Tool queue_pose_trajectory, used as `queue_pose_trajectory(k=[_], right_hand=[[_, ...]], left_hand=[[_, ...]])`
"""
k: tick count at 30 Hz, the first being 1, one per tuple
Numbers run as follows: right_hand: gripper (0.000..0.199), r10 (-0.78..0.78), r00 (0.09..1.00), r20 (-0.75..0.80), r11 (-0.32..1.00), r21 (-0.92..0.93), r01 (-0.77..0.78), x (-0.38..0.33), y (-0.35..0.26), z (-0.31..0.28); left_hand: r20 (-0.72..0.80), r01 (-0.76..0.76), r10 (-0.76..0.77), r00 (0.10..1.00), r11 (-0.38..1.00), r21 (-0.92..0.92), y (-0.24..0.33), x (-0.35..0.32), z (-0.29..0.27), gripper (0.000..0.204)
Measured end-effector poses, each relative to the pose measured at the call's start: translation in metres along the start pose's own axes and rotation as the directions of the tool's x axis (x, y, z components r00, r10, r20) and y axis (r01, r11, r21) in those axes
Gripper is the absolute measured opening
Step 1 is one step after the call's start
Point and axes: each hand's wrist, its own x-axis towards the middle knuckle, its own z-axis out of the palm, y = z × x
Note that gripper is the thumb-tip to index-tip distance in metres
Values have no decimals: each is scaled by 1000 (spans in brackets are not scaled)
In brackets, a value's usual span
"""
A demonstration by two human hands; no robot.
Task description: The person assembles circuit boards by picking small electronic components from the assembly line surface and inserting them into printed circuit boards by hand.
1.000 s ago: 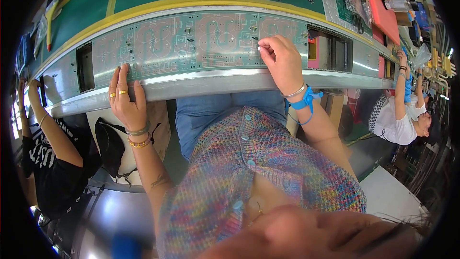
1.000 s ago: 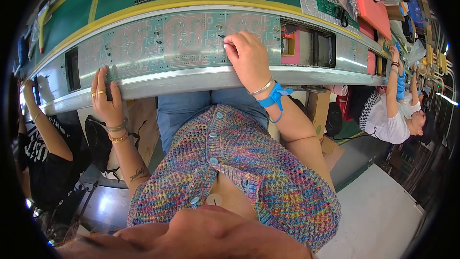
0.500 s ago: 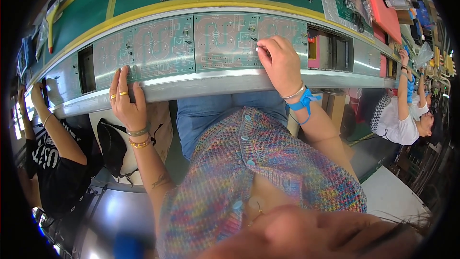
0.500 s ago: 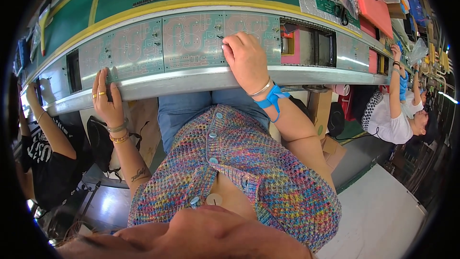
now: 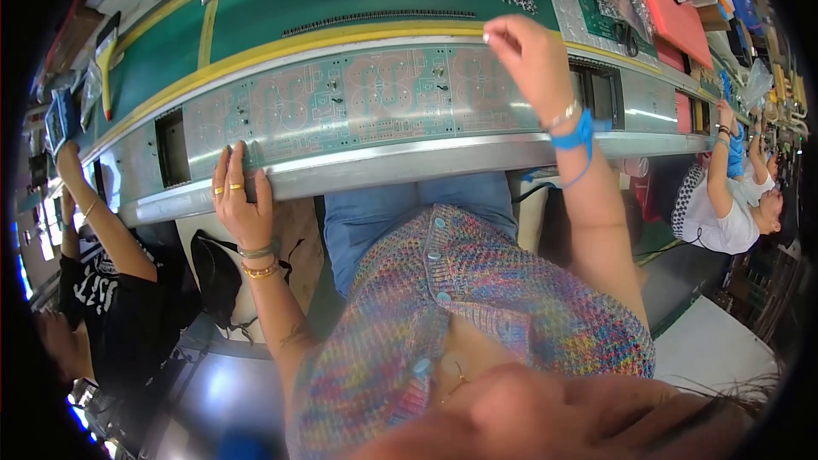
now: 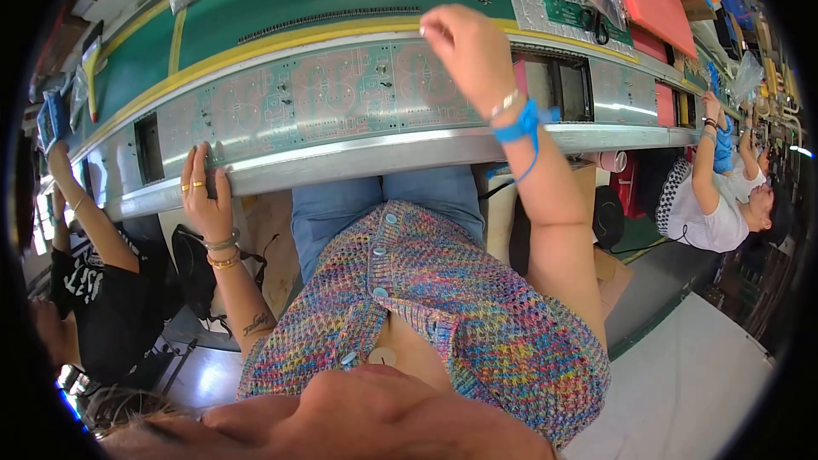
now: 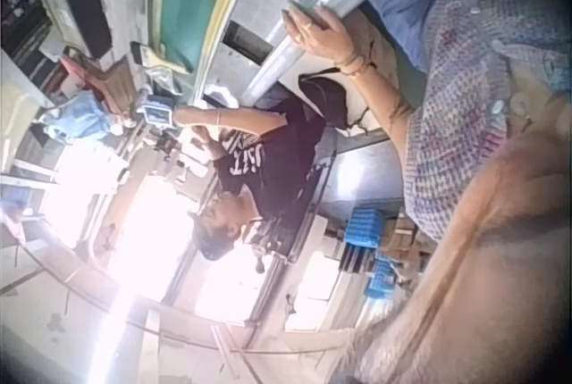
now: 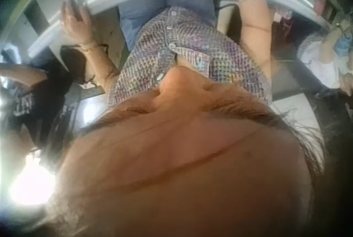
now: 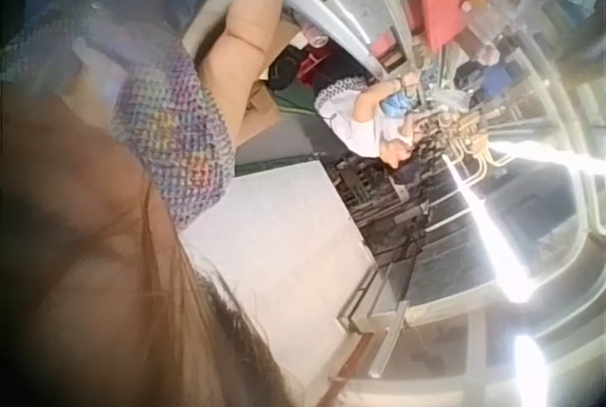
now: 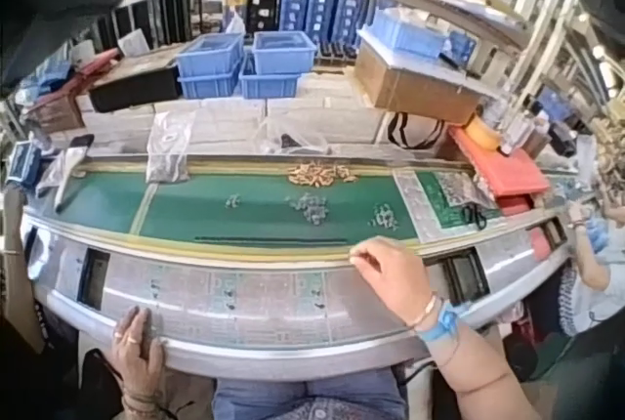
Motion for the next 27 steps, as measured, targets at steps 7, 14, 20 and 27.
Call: queue_pose_trajectory(k=[7, 14, 20, 27], right_hand=[[11, -214, 970, 114, 977, 40, 210, 93, 73, 28], [12, -343, 933, 111, 934, -68, 351, 97, 59, 46], [9, -341, 928, 150, 913, -181, 365, 88, 43, 41], [5, -513, 831, 215, 728, -403, 554, 89, 46, 44]], left_hand=[[-31, -87, 85, 996, 994, -69, 21, 45, -7, 26], [45, -323, 353, 935, 896, -305, 87, 164, 36, 15], [369, -44, 185, 911, 932, -360, 106, 241, 127, 17], [493, 0, 98, 865, 981, -196, 111, 256, 151, 15]])
